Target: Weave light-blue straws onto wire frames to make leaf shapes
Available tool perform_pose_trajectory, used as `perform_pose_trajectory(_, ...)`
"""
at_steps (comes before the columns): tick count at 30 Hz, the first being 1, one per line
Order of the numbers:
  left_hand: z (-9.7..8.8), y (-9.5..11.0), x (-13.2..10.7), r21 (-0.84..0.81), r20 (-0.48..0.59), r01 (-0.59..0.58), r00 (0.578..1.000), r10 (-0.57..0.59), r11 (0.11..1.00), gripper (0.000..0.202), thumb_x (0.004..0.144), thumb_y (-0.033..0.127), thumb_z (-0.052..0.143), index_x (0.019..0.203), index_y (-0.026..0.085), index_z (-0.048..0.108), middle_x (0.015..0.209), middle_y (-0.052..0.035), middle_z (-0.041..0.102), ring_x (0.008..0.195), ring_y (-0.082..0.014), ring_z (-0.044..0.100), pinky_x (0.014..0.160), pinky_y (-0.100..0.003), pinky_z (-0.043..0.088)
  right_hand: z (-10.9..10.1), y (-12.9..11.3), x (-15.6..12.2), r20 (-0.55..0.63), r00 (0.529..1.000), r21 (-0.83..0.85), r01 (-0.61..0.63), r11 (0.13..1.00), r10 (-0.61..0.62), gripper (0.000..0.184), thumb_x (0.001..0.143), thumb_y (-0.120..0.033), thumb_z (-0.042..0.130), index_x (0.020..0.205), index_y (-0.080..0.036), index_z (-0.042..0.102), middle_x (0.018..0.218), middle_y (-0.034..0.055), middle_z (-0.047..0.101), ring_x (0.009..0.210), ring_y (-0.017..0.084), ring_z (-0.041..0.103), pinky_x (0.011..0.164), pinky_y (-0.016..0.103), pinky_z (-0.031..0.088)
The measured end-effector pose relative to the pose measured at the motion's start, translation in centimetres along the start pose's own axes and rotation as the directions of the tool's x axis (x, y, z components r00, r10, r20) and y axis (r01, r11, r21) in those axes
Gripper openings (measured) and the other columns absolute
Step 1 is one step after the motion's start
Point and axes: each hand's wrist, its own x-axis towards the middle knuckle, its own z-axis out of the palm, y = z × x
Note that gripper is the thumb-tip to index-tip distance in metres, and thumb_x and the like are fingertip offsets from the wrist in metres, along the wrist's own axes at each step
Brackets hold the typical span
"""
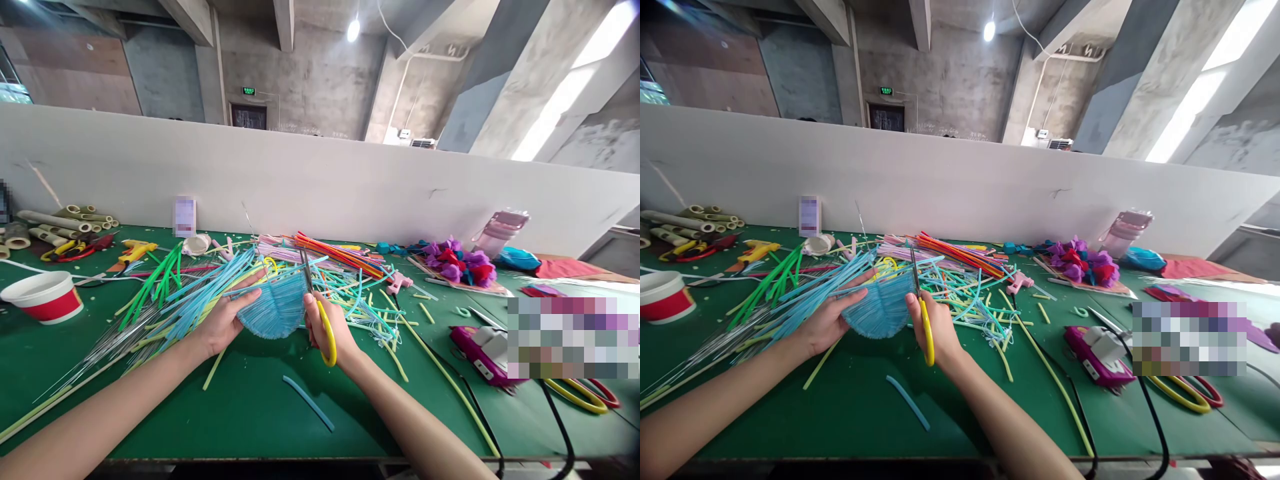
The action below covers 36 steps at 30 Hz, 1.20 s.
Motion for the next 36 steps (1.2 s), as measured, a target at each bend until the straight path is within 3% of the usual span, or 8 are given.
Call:
perform_pose_trajectory(9,-0.2,0.1,0.1,0.008,0.006,0.022,1.0,-0.022,1.0,0.062,0.075,0.03,0.08,0.134,0.028,0.061,0.133,-0.0082,0.065,0.118,-0.0321,0.063,0.093,-0.039,0.057,-0.1,-0.2,-0.1,-0.009,1.0,-0.081,-0.011,0.997,0.01,0.053,0.094,-0.069,0.027,0.07,-0.026,0.046,0.046,-0.0014,0.048,0.044,0.02,0.053,0.049,0.029,0.035)
perform_pose_trajectory(20,0.4,0.4,-0.3,-0.008,0.019,0.051,0.999,-0.051,0.999,0.06,0.076,0.026,0.079,0.133,0.024,0.062,0.128,-0.0101,0.069,0.113,-0.0322,0.066,0.091,-0.038,0.057,0.0,0.1,-0.2,-0.003,1.0,-0.041,-0.024,0.999,0.024,0.059,0.093,-0.071,0.026,0.061,-0.026,0.048,0.043,-0.0007,0.048,0.041,0.018,0.051,0.05,0.029,0.039)
perform_pose_trajectory(24,0.1,0.3,0.0,-0.008,-0.002,0.049,0.999,-0.049,0.999,0.06,0.074,0.026,0.081,0.131,0.025,0.064,0.129,-0.0092,0.068,0.112,-0.0315,0.067,0.088,-0.036,0.058,-0.2,0.0,-0.1,-0.095,0.995,-0.084,-0.036,0.996,0.028,0.065,0.095,-0.069,0.021,0.06,-0.025,0.054,0.044,0.0008,0.05,0.05,0.021,0.058,0.058,0.031,0.043)
perform_pose_trajectory(27,-0.2,0.1,0.2,-0.007,-0.011,0.045,0.999,-0.045,0.999,0.058,0.073,0.026,0.081,0.129,0.025,0.065,0.127,-0.0094,0.069,0.112,-0.0314,0.067,0.087,-0.036,0.059,-0.9,0.1,0.3,-0.166,0.985,-0.075,-0.059,0.995,0.046,0.065,0.096,-0.068,0.02,0.069,-0.023,0.059,0.045,-0.0001,0.053,0.051,0.02,0.061,0.061,0.031,0.045)
perform_pose_trajectory(32,-0.4,0.0,0.5,0.0,-0.027,0.052,0.998,-0.052,0.999,0.049,0.075,0.026,0.079,0.123,0.023,0.069,0.127,-0.0098,0.069,0.118,-0.0324,0.063,0.085,-0.035,0.059,-2.3,0.9,1.0,-0.203,0.974,-0.009,-0.099,0.995,0.095,0.058,0.095,-0.067,0.023,0.081,-0.022,0.056,0.051,0.0,0.06,0.05,0.019,0.063,0.061,0.029,0.046)
perform_pose_trajectory(36,-0.2,0.2,0.6,-0.016,-0.058,0.039,0.998,-0.04,0.999,0.04,0.075,0.026,0.078,0.115,0.019,0.073,0.127,-0.01,0.069,0.12,-0.0315,0.062,0.084,-0.032,0.058,-2.1,2.1,1.4,-0.2,0.978,0.047,-0.049,0.998,0.057,0.053,0.093,-0.067,0.031,0.112,-0.021,0.049,0.08,0.0038,0.068,0.065,0.019,0.065,0.064,0.031,0.048)
